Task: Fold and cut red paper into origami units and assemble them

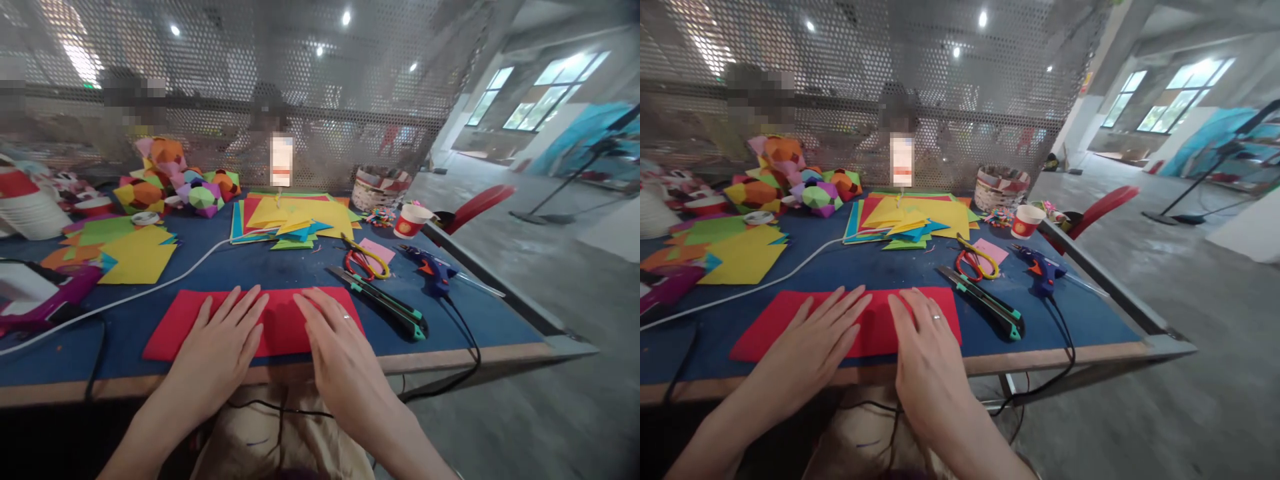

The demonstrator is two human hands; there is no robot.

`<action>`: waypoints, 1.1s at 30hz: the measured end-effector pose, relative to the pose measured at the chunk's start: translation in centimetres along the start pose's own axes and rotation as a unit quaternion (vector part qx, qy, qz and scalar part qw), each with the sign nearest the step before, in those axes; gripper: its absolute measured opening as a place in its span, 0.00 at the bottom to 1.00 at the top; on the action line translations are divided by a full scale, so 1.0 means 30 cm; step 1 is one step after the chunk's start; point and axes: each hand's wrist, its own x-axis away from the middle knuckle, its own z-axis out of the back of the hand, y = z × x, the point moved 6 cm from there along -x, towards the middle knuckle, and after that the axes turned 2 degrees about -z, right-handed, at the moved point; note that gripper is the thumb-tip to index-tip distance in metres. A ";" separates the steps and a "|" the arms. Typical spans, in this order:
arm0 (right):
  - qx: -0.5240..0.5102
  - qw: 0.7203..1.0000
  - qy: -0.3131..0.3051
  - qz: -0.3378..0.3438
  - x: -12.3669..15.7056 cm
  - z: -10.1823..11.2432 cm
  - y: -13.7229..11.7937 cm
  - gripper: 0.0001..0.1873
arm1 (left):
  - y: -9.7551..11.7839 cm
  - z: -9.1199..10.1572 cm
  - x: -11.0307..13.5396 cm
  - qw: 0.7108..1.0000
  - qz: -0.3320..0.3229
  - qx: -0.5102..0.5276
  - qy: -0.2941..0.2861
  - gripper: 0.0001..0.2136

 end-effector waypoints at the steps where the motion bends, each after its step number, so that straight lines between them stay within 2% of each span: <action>1: 0.015 0.999 -0.029 0.007 -0.022 -0.025 -0.020 0.32 | 0.001 0.000 0.002 1.000 0.000 0.000 0.003 0.25; 5: 0.063 0.989 -0.136 0.015 -0.077 -0.127 -0.065 0.39 | 0.000 0.000 0.007 1.000 0.000 0.014 0.012 0.24; 8: 0.080 0.984 -0.161 0.010 -0.082 -0.172 -0.065 0.38 | 0.000 0.010 0.005 0.999 0.007 0.032 -0.002 0.23; 11: 0.100 0.985 -0.137 0.027 -0.073 -0.187 -0.057 0.37 | 0.019 0.025 -0.001 0.999 0.022 0.035 -0.031 0.24; 14: 0.135 0.985 -0.084 0.063 -0.063 -0.190 -0.053 0.35 | 0.056 0.031 -0.003 0.997 0.050 0.035 -0.055 0.24; 17: 0.164 0.982 -0.031 0.092 -0.055 -0.195 -0.052 0.33 | 0.095 0.025 -0.001 0.996 0.052 0.050 -0.051 0.25; 20: 0.184 0.977 0.006 0.106 -0.048 -0.197 -0.053 0.31 | 0.102 0.025 0.008 0.997 0.044 0.061 -0.026 0.25; 22: 0.192 0.974 0.019 0.119 -0.044 -0.196 -0.058 0.30 | 0.086 0.028 0.019 0.997 0.042 0.069 -0.015 0.24; 27: 0.205 0.968 0.024 0.143 -0.041 -0.195 -0.059 0.30 | 0.003 0.034 0.060 0.997 0.044 0.055 -0.029 0.25; 33: 0.193 0.973 0.003 0.128 -0.041 -0.206 -0.045 0.32 | -0.106 0.045 0.138 1.000 0.015 -0.004 -0.014 0.25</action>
